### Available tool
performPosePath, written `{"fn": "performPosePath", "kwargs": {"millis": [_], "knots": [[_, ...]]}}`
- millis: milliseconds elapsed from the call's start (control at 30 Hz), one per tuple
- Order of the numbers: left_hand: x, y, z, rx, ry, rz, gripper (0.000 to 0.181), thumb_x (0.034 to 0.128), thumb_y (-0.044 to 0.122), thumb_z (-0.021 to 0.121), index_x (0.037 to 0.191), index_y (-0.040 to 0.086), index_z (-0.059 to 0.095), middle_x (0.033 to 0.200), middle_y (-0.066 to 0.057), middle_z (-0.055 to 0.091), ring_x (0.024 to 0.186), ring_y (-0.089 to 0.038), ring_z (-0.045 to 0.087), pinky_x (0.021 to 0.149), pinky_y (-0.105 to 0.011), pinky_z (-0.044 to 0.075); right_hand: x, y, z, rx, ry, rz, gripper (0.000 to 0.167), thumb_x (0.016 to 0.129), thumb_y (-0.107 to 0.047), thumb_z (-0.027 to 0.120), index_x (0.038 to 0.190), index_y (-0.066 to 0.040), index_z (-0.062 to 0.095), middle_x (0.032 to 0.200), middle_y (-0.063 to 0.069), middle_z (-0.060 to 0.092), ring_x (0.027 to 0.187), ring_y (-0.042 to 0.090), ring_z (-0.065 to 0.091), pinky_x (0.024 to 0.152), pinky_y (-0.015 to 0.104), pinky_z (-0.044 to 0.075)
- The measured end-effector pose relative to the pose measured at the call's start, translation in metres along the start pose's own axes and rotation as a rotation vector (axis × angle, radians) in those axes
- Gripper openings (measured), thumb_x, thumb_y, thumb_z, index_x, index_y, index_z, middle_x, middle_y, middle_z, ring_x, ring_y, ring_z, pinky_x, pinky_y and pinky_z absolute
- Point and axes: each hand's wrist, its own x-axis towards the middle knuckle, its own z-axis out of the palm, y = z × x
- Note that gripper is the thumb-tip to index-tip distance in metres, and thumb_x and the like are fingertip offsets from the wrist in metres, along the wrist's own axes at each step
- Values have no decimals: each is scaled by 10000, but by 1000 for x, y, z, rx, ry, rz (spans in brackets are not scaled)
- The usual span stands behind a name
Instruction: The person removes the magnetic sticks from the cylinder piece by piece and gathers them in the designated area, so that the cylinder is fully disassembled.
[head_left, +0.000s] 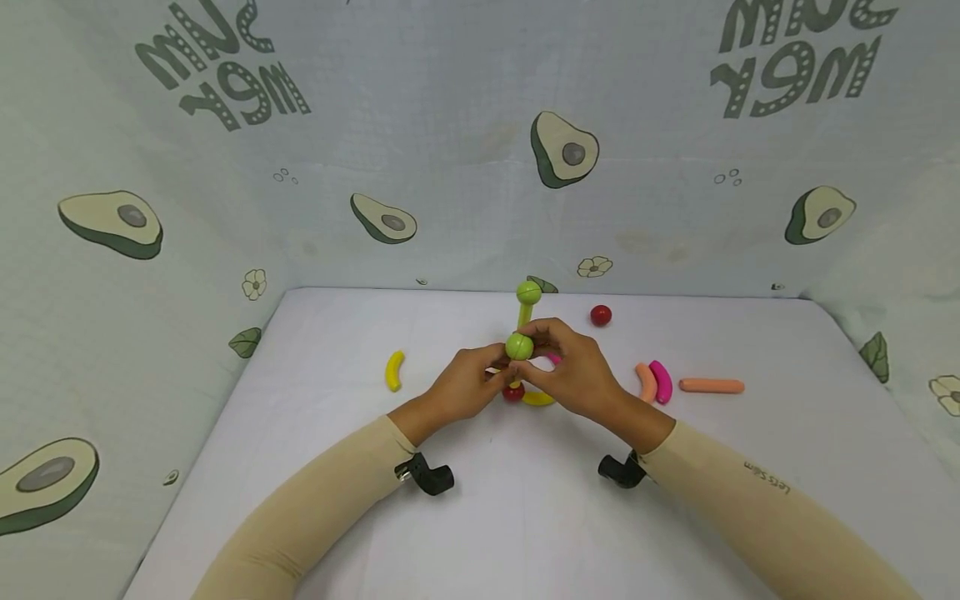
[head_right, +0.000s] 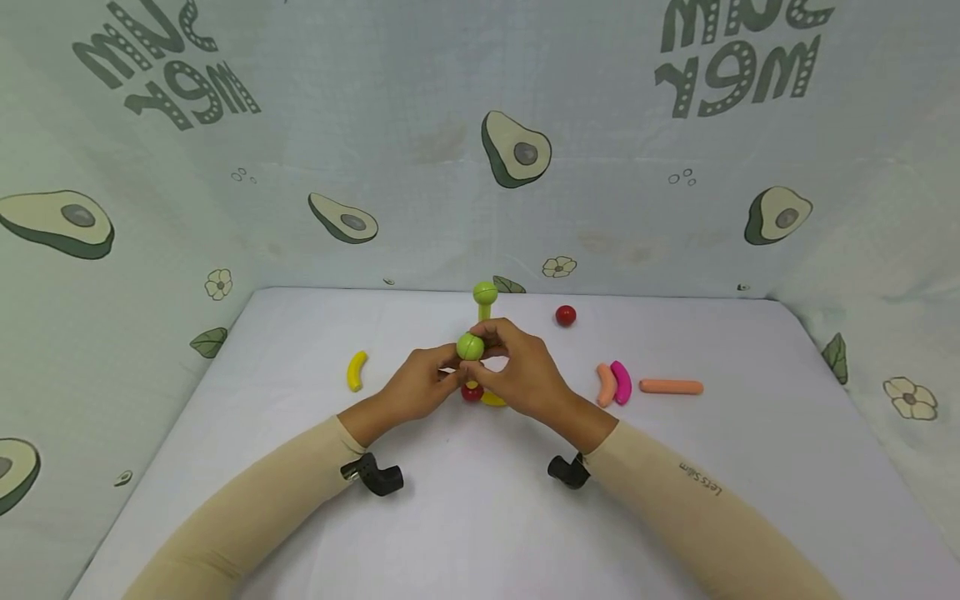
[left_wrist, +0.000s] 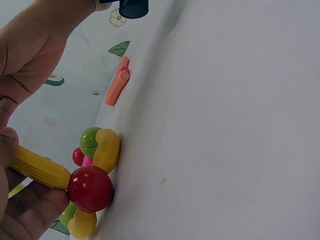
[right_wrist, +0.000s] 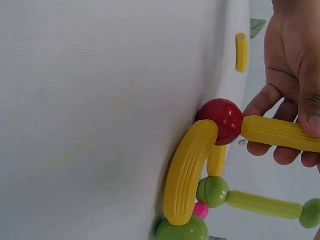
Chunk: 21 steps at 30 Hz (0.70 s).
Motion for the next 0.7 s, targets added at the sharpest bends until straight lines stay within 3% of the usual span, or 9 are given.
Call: {"fn": "performPosePath", "kwargs": {"millis": [167, 400, 700], "knots": [[-1, 1, 0, -10, 1, -9, 254, 1018, 137, 659, 1251, 39, 642, 1142, -34, 723, 1089, -169, 683, 837, -210, 557, 1, -1, -3, 32, 12, 16, 496, 850, 24, 818, 1262, 16, 542, 1169, 145, 680, 1002, 266, 708, 872, 365, 579], [1, -1, 0, -29, -4, 10, 304, 1011, 151, 667, 1281, 16, 627, 1180, -61, 718, 1054, -141, 692, 845, -212, 556, 3, 0, -17, 15, 17, 28, 501, 855, -24, 829, 1285, -9, 571, 1171, 106, 661, 1023, 275, 701, 863, 375, 582], [2, -2, 0, -16, 0, 3, 284, 1003, 170, 678, 1253, 38, 646, 1166, -42, 724, 1084, -152, 679, 835, -200, 553, -3, 18, -43, -116, 59, 41, 528, 850, -9, 828, 1328, -23, 604, 1158, 93, 676, 991, 253, 688, 818, 306, 588]]}}
